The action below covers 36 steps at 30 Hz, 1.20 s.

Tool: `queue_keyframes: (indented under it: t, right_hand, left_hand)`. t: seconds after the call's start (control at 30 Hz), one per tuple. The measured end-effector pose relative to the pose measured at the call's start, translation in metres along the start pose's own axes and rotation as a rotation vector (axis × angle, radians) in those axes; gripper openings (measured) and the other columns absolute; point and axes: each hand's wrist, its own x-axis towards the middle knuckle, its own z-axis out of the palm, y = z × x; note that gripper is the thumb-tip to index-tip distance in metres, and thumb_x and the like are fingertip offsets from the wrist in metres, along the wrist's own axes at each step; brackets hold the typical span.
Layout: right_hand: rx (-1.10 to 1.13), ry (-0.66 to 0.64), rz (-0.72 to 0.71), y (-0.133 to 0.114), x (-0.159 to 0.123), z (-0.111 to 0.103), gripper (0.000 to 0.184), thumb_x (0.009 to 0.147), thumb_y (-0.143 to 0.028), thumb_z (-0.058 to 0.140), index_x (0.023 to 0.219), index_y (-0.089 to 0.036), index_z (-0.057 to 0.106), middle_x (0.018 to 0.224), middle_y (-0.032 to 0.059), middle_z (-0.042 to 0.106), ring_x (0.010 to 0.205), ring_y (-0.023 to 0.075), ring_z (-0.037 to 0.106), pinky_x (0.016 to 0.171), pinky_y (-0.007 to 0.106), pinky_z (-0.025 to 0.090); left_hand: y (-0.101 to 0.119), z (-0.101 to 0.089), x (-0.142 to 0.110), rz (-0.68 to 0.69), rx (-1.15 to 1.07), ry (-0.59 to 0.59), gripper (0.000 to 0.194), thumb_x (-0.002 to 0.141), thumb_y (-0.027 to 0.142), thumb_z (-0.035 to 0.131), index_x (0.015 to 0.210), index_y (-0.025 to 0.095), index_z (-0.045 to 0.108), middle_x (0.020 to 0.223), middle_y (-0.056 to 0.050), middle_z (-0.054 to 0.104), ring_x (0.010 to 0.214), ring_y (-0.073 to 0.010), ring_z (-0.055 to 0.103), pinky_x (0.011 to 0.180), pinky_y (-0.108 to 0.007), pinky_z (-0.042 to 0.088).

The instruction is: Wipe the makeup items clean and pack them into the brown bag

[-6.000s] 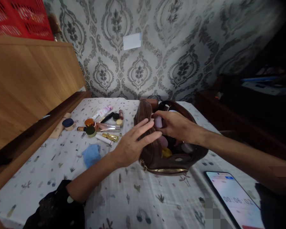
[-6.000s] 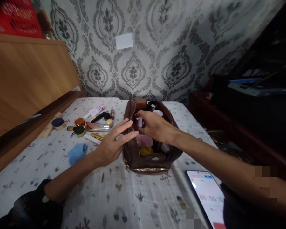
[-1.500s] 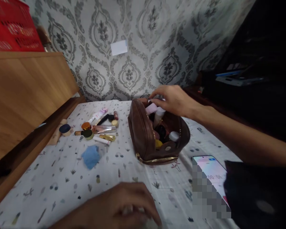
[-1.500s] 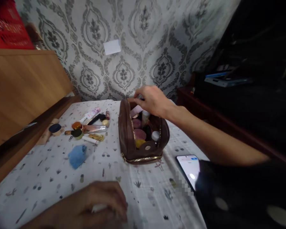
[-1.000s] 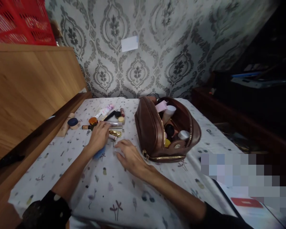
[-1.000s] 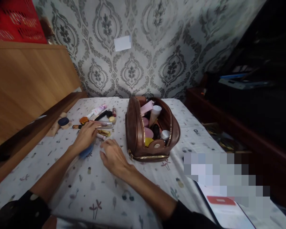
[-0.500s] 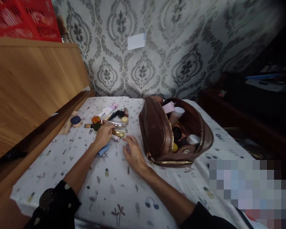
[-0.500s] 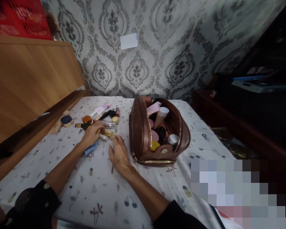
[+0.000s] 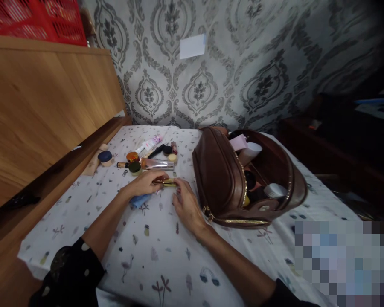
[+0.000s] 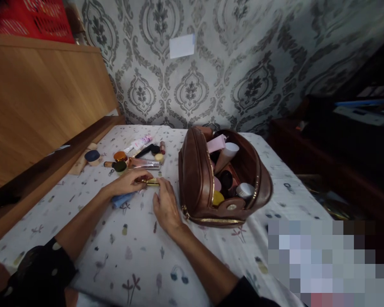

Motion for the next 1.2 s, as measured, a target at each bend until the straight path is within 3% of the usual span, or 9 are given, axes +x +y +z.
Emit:
queue_keyframes:
  t: [0.23, 0.37, 0.43, 0.6, 0.7, 0.83, 0.93, 1.03, 1.2]
  right_hand:
    - [-0.191, 0.018, -0.029, 0.003, -0.001, 0.004, 0.05, 0.086, -0.008, 0.046, 0.135, -0.012, 0.052, 0.14, 0.0191, 0.054, 0.134, 0.0296, 0.049, 0.114, 0.054, 0.043]
    - [-0.34, -0.039, -0.068, -0.007, 0.001, -0.001, 0.044, 0.087, -0.006, 0.047, 0.129, -0.013, 0.059, 0.131, 0.0172, 0.06, 0.121, 0.0306, 0.053, 0.107, 0.051, 0.047]
    - [-0.402, -0.086, -0.074, -0.014, 0.003, -0.006, 0.037, 0.089, -0.007, 0.05, 0.123, -0.015, 0.063, 0.122, 0.015, 0.063, 0.113, 0.0308, 0.054, 0.101, 0.049, 0.049]
    - [-0.467, -0.158, -0.025, -0.027, 0.005, -0.015, 0.019, 0.092, -0.013, 0.057, 0.109, -0.016, 0.065, 0.11, 0.0126, 0.066, 0.104, 0.0309, 0.051, 0.094, 0.045, 0.047]
    - [-0.444, -0.149, 0.015, -0.029, 0.006, -0.014, 0.013, 0.092, -0.014, 0.057, 0.103, -0.016, 0.064, 0.107, 0.0134, 0.065, 0.1, 0.0305, 0.051, 0.09, 0.044, 0.046]
    - [-0.375, -0.11, 0.037, -0.025, 0.004, -0.012, 0.009, 0.093, -0.015, 0.055, 0.098, -0.017, 0.063, 0.103, 0.0131, 0.064, 0.097, 0.0291, 0.053, 0.086, 0.041, 0.046]
    - [-0.302, -0.081, 0.03, -0.023, 0.003, -0.011, 0.008, 0.093, -0.018, 0.055, 0.097, -0.018, 0.062, 0.1, 0.0111, 0.064, 0.096, 0.0272, 0.055, 0.085, 0.039, 0.047]
    - [-0.222, -0.054, 0.011, -0.025, 0.001, -0.012, 0.009, 0.094, -0.022, 0.055, 0.098, -0.019, 0.062, 0.097, 0.0083, 0.065, 0.095, 0.0242, 0.058, 0.084, 0.036, 0.047]
    - [0.065, -0.038, -0.022, -0.03, 0.001, -0.012, 0.012, 0.091, -0.024, 0.057, 0.101, -0.018, 0.062, 0.096, 0.006, 0.066, 0.088, 0.0195, 0.06, 0.077, 0.03, 0.048]
  left_hand:
    - [0.012, 0.001, 0.0, -0.036, -0.124, -0.1, 0.024, 0.085, 0.029, 0.06, 0.106, 0.018, 0.066, 0.082, -0.001, 0.067, 0.073, -0.0165, 0.06, 0.067, -0.026, 0.047]
    - [0.023, -0.008, -0.002, -0.043, -0.204, -0.194, 0.024, 0.088, 0.032, 0.058, 0.105, 0.018, 0.068, 0.088, -0.003, 0.072, 0.079, -0.0173, 0.066, 0.071, -0.027, 0.052]
    - [0.026, -0.019, -0.008, -0.065, -0.149, -0.167, 0.026, 0.09, 0.034, 0.057, 0.107, 0.019, 0.068, 0.099, -0.006, 0.074, 0.089, -0.0199, 0.068, 0.079, -0.03, 0.053]
    - [0.028, -0.046, -0.043, -0.19, 0.183, 0.061, 0.038, 0.094, 0.045, 0.05, 0.12, 0.021, 0.065, 0.131, -0.01, 0.065, 0.123, -0.0299, 0.058, 0.105, -0.044, 0.044]
    - [0.027, -0.045, -0.072, -0.291, 0.193, -0.002, 0.047, 0.095, 0.054, 0.048, 0.129, 0.024, 0.06, 0.128, -0.009, 0.063, 0.117, -0.0291, 0.059, 0.1, -0.042, 0.047]
    - [0.025, -0.029, -0.094, -0.354, 0.178, 0.016, 0.036, 0.091, 0.042, 0.052, 0.121, 0.024, 0.062, 0.115, -0.006, 0.059, 0.102, -0.0243, 0.061, 0.09, -0.036, 0.049]
    - [0.029, -0.025, -0.092, -0.328, 0.173, 0.135, 0.023, 0.092, 0.034, 0.048, 0.103, 0.022, 0.064, 0.099, -0.004, 0.058, 0.09, -0.0219, 0.06, 0.082, -0.033, 0.047]
    - [0.041, -0.028, -0.079, -0.235, 0.148, 0.25, 0.025, 0.094, 0.038, 0.048, 0.108, 0.021, 0.061, 0.102, -0.005, 0.06, 0.094, -0.0229, 0.059, 0.082, -0.033, 0.046]
    - [0.058, -0.017, -0.049, -0.117, 0.012, 0.186, 0.028, 0.1, 0.04, 0.042, 0.113, 0.019, 0.055, 0.103, -0.005, 0.062, 0.094, -0.0212, 0.058, 0.086, -0.032, 0.044]
